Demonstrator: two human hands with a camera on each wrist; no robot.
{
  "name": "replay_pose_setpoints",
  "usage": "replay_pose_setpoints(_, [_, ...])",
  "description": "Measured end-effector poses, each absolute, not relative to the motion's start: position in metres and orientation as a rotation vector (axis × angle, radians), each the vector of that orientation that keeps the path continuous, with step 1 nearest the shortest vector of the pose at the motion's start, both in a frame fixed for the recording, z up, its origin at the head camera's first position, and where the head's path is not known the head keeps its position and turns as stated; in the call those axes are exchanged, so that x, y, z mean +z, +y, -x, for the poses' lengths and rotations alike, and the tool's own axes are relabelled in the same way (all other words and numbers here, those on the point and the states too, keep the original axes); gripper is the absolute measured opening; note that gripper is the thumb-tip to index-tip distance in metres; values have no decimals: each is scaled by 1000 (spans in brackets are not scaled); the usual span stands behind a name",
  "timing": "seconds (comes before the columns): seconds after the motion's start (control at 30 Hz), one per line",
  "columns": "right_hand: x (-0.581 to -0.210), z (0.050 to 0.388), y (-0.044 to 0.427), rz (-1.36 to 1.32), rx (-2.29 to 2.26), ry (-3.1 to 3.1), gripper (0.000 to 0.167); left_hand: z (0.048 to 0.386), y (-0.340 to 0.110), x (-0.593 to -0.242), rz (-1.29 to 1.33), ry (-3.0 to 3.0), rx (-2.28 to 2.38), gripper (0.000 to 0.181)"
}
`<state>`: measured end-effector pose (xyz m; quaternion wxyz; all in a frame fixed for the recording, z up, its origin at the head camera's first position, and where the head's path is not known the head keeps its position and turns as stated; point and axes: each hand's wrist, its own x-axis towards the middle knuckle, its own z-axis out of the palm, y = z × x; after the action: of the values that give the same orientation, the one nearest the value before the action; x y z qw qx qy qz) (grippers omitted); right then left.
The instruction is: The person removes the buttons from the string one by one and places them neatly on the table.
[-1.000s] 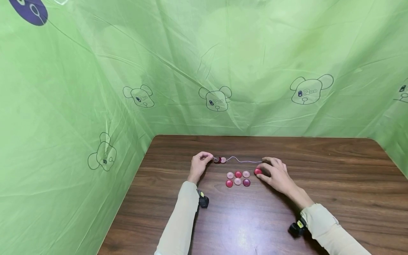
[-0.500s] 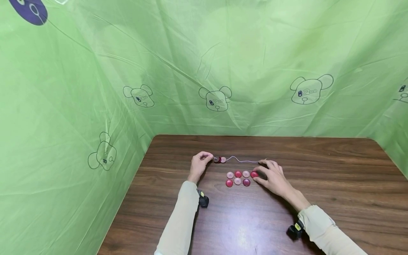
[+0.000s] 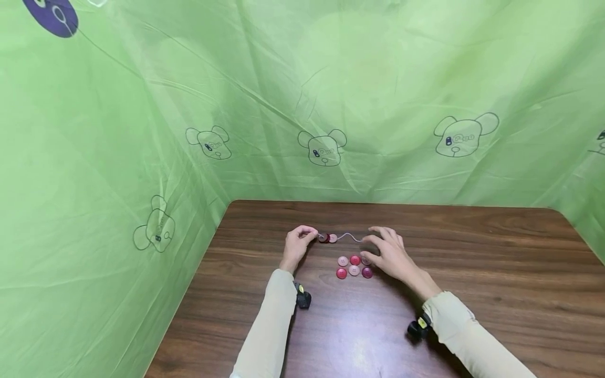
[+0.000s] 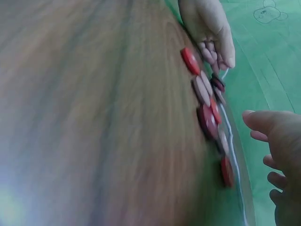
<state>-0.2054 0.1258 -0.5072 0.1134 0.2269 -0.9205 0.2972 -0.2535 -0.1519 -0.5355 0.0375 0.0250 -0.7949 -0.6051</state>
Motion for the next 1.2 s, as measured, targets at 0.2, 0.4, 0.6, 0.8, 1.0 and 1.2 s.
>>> replay_pose_setpoints(0.2, [-504,222,100,-635,910,-2750,33,254,-152,-537,-62,-2428,-1861,11])
replay_pose_setpoints(0.4, [-509,236,82,-615,919,-2806,33,254,-152,-537,-44,-2418,-1865,12])
replay_pose_setpoints(0.6, [-515,245,69,-601,903,-2848,34,253,-152,-536,-44,-2421,-1863,13])
replay_pose_setpoints(0.8, [-518,250,61,-614,837,-2884,41,253,-152,-535,-56,-2427,-1858,13])
replay_pose_setpoints(1.0, [-517,251,56,-626,826,-2906,39,253,-152,-536,-61,-2429,-1855,13])
replay_pose_setpoints(1.2, [-515,252,51,-615,850,-2897,27,254,-152,-536,-43,-2422,-1856,9])
